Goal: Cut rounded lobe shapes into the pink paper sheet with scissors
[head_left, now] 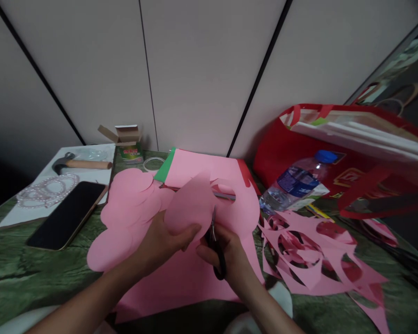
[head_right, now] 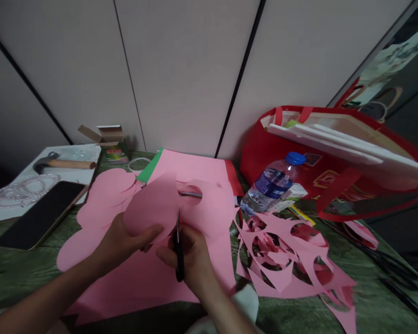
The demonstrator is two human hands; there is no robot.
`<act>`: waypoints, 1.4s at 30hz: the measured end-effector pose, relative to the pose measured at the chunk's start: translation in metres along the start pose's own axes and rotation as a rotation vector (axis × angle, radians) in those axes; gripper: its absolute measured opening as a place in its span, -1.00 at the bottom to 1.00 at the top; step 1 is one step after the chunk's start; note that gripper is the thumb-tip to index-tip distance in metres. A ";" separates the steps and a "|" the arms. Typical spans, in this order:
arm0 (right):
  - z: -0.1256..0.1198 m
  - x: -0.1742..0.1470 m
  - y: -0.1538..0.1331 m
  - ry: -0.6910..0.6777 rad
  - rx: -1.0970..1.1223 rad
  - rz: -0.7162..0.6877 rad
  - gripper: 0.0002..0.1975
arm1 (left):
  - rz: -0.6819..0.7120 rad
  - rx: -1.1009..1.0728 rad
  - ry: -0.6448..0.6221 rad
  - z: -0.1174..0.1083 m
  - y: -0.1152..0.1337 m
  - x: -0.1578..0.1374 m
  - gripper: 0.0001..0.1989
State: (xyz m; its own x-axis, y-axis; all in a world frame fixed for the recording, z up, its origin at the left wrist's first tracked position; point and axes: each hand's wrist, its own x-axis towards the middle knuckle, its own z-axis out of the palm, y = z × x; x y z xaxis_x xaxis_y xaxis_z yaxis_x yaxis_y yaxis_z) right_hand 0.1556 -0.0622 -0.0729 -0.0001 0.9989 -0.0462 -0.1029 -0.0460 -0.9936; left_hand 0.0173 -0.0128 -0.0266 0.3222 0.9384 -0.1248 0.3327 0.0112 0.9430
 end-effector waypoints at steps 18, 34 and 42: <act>0.000 0.002 0.003 0.033 -0.081 -0.040 -0.69 | -0.013 0.000 -0.006 -0.001 -0.002 0.001 -0.74; 0.000 0.002 0.008 0.023 -0.037 -0.027 -0.75 | -0.018 -0.072 -0.019 -0.004 -0.003 0.004 -0.75; 0.002 0.003 0.007 0.068 -0.041 0.008 -0.79 | 0.021 -0.132 -0.087 -0.007 -0.010 0.006 -0.73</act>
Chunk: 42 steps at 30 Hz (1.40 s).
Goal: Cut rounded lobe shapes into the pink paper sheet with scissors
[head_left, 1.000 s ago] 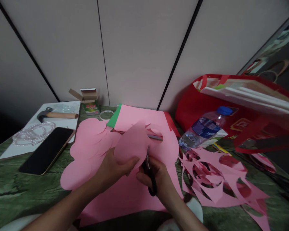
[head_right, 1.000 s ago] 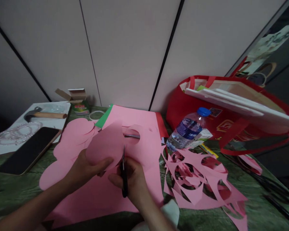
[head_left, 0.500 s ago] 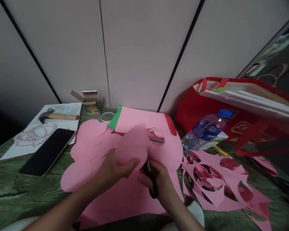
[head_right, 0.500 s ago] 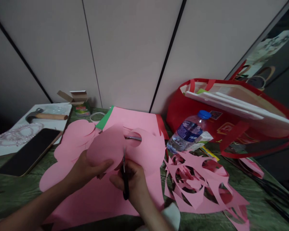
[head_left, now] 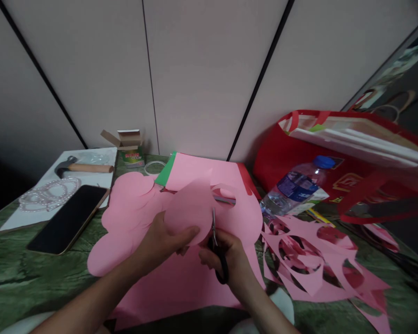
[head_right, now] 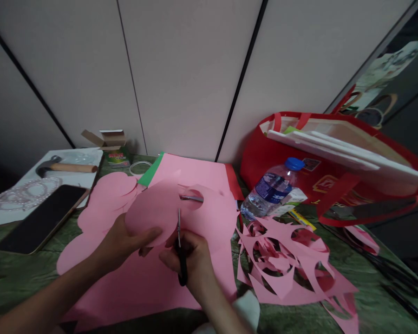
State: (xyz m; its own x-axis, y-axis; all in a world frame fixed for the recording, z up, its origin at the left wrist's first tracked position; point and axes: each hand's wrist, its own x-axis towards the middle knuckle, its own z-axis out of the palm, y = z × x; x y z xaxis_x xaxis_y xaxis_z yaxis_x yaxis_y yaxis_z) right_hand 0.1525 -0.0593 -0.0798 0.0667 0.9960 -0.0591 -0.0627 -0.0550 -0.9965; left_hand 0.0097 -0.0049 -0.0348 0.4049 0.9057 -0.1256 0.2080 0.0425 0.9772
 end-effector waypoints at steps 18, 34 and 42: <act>0.011 -0.004 -0.021 0.077 0.060 0.095 -0.81 | 0.128 -0.195 0.036 0.003 -0.005 0.003 -0.65; -0.012 0.000 -0.019 -0.013 -0.068 -0.052 -0.82 | -0.029 -0.042 0.000 0.010 -0.004 -0.005 -0.60; -0.012 -0.002 -0.015 -0.103 -0.001 0.012 -0.81 | -0.057 -0.038 0.017 0.009 0.000 -0.005 -0.70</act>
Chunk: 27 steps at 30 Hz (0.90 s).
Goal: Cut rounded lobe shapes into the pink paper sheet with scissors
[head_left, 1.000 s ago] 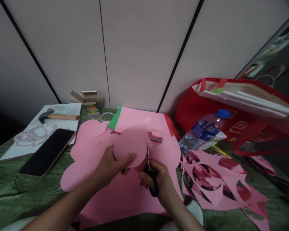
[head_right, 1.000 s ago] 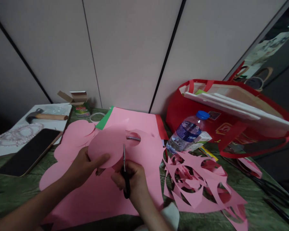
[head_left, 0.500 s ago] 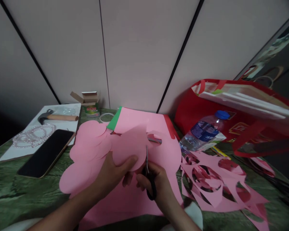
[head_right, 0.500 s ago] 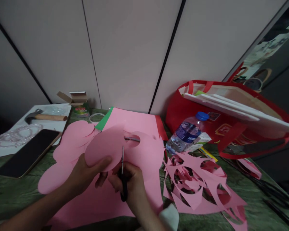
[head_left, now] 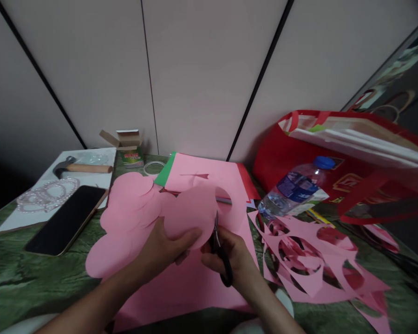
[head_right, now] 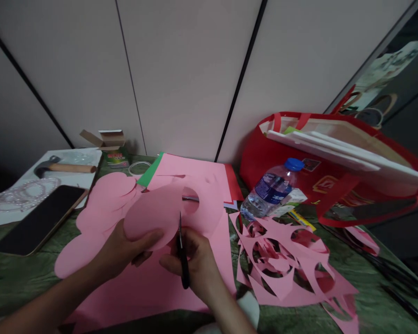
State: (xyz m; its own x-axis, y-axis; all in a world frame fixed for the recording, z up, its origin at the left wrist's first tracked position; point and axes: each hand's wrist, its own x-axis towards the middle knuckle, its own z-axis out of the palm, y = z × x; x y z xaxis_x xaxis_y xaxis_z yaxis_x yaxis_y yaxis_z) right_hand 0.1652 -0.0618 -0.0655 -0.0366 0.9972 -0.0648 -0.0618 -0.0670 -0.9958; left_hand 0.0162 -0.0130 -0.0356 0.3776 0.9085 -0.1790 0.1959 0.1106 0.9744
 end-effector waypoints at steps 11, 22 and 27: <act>0.001 -0.001 0.002 0.016 -0.028 -0.042 -0.81 | -0.033 -0.085 -0.061 -0.001 0.004 0.001 -0.79; 0.001 -0.001 0.007 0.033 -0.008 -0.047 -0.79 | 0.002 -0.007 -0.084 -0.001 0.009 -0.001 -0.82; 0.003 -0.001 0.003 0.029 -0.005 -0.023 -0.80 | 0.008 -0.026 -0.015 0.002 0.011 -0.003 -0.86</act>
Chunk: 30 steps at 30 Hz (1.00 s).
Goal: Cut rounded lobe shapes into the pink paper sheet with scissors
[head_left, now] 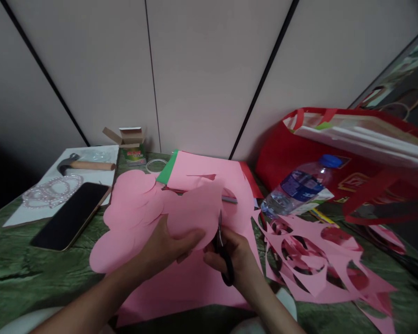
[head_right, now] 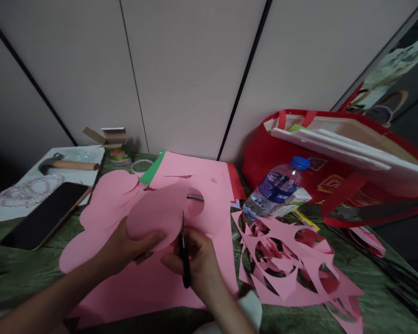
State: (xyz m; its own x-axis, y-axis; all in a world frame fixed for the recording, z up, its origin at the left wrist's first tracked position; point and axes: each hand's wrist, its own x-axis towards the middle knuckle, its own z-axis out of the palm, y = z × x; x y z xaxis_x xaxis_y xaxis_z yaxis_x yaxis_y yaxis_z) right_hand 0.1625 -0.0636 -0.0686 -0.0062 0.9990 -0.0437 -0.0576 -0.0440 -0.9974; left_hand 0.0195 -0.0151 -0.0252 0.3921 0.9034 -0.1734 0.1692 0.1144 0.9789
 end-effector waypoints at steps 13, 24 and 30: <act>0.001 0.000 -0.003 0.025 -0.014 -0.045 -0.79 | -0.005 -0.012 0.024 0.000 -0.001 0.001 -0.85; 0.003 0.000 -0.001 0.036 0.000 -0.029 -0.77 | -0.009 -0.034 0.028 -0.002 -0.003 0.001 -0.84; 0.003 0.001 0.005 0.057 -0.026 -0.021 -0.77 | 0.003 -0.033 -0.001 -0.003 -0.002 0.002 -0.82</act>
State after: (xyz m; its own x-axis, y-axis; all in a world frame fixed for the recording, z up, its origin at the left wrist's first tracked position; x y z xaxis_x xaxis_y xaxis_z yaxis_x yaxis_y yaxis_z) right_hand 0.1597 -0.0630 -0.0737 0.0512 0.9984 -0.0249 -0.0310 -0.0233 -0.9992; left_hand 0.0170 -0.0128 -0.0274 0.3937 0.9033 -0.1704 0.1380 0.1252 0.9825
